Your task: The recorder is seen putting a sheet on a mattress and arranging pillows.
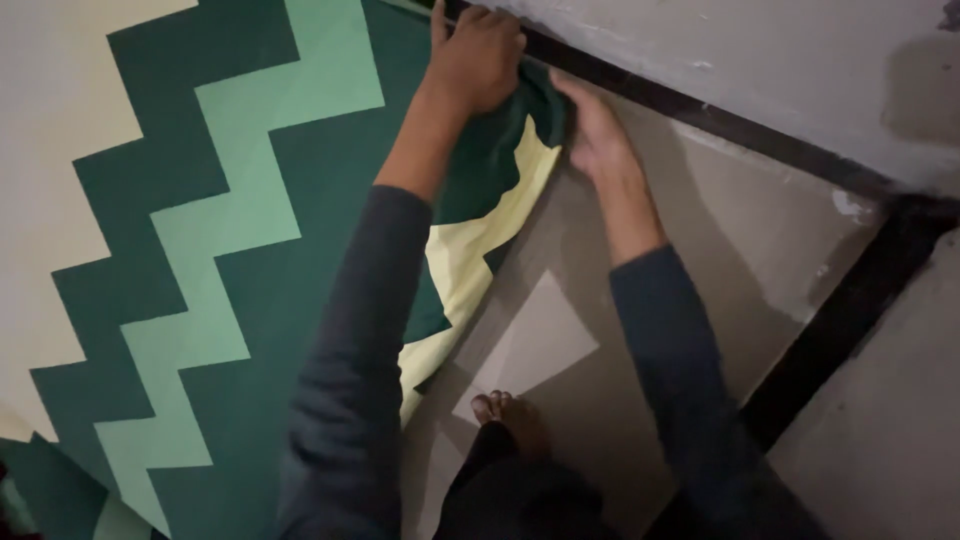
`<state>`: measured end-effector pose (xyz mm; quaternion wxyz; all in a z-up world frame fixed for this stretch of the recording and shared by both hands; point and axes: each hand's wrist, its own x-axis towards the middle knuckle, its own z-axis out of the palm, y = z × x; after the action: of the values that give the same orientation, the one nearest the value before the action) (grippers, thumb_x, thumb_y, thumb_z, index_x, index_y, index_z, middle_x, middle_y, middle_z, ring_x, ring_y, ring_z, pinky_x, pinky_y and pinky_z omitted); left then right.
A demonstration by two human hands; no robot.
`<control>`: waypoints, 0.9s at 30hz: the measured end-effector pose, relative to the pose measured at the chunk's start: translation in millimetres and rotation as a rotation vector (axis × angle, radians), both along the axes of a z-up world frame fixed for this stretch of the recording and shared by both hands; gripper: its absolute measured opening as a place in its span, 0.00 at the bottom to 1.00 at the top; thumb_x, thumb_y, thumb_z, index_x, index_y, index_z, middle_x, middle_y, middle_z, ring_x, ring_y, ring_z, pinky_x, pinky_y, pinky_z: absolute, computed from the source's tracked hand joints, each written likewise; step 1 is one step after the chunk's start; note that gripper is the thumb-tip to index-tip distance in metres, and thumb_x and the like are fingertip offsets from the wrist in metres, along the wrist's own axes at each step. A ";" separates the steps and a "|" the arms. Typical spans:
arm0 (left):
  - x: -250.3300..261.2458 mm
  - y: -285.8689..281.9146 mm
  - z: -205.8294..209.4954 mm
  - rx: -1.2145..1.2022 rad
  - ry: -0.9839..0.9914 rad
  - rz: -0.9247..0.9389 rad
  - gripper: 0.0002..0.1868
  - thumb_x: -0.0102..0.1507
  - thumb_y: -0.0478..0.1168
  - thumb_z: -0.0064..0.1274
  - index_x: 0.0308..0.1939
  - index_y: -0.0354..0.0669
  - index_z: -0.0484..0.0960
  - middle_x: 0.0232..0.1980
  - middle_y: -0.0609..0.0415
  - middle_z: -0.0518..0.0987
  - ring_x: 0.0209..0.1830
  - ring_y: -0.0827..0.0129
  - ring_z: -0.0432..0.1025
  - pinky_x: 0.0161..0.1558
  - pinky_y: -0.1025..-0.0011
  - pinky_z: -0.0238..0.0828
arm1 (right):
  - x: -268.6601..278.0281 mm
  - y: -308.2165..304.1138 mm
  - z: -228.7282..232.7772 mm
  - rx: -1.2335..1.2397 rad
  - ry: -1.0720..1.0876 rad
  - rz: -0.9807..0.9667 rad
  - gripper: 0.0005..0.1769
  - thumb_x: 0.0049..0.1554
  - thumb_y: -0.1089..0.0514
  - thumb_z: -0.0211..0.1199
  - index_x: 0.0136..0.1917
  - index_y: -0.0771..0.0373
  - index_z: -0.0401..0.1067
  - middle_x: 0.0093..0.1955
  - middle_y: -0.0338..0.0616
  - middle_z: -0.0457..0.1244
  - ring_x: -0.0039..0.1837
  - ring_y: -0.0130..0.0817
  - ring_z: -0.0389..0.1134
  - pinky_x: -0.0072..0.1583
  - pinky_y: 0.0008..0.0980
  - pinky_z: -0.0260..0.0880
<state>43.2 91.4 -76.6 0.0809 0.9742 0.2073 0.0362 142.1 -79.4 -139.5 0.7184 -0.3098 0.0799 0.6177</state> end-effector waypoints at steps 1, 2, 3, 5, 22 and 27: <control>-5.4 0.9 -0.1 0.041 -0.133 -0.058 0.13 0.69 0.44 0.46 0.52 0.44 0.81 0.56 0.50 0.81 0.62 0.49 0.68 0.62 0.26 0.42 | 2.6 15.5 10.0 -0.010 -0.131 0.005 0.16 0.60 0.55 0.61 0.59 0.65 0.75 0.58 0.45 0.70 0.60 0.38 0.70 0.65 0.37 0.70; -10.4 -1.7 8.6 0.044 -0.132 -0.055 0.13 0.69 0.44 0.46 0.52 0.44 0.81 0.56 0.50 0.81 0.62 0.49 0.68 0.62 0.26 0.42 | 1.6 27.0 -11.0 -0.006 -0.130 0.008 0.16 0.60 0.55 0.61 0.59 0.65 0.75 0.58 0.45 0.70 0.60 0.38 0.70 0.65 0.37 0.70; -15.4 -4.2 17.1 0.002 -0.112 -0.021 0.14 0.71 0.46 0.44 0.55 0.46 0.79 0.60 0.52 0.79 0.66 0.52 0.66 0.67 0.28 0.40 | 0.5 38.9 -31.9 -0.093 -0.419 -0.042 0.14 0.60 0.55 0.63 0.57 0.63 0.76 0.57 0.45 0.70 0.59 0.36 0.70 0.62 0.36 0.70; -23.2 -8.0 19.8 -0.049 -0.092 0.017 0.16 0.73 0.47 0.41 0.59 0.48 0.78 0.63 0.53 0.78 0.71 0.55 0.63 0.71 0.31 0.38 | -2.0 48.2 -70.8 -0.190 -0.706 -0.087 0.12 0.61 0.56 0.64 0.56 0.62 0.76 0.56 0.45 0.70 0.57 0.35 0.70 0.60 0.35 0.70; -73.3 -32.6 60.5 -0.060 -0.146 -0.021 0.20 0.73 0.54 0.42 0.66 0.58 0.78 0.76 0.53 0.66 0.79 0.50 0.50 0.73 0.35 0.30 | -13.2 -12.0 -84.5 -0.043 -0.164 0.127 0.20 0.66 0.54 0.54 0.65 0.68 0.72 0.63 0.50 0.69 0.63 0.43 0.70 0.66 0.41 0.71; -75.1 -25.3 55.9 -0.031 -0.175 -0.027 0.20 0.77 0.52 0.39 0.71 0.61 0.76 0.78 0.54 0.64 0.81 0.51 0.48 0.76 0.35 0.29 | -13.9 -65.8 -54.0 0.030 -0.028 0.147 0.22 0.64 0.53 0.57 0.67 0.67 0.68 0.64 0.52 0.67 0.64 0.47 0.69 0.65 0.47 0.71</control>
<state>-32.0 66.1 -20.7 0.1142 0.9688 0.1867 0.1167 128.3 -145.3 -193.5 0.6765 -0.3129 0.0375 0.6656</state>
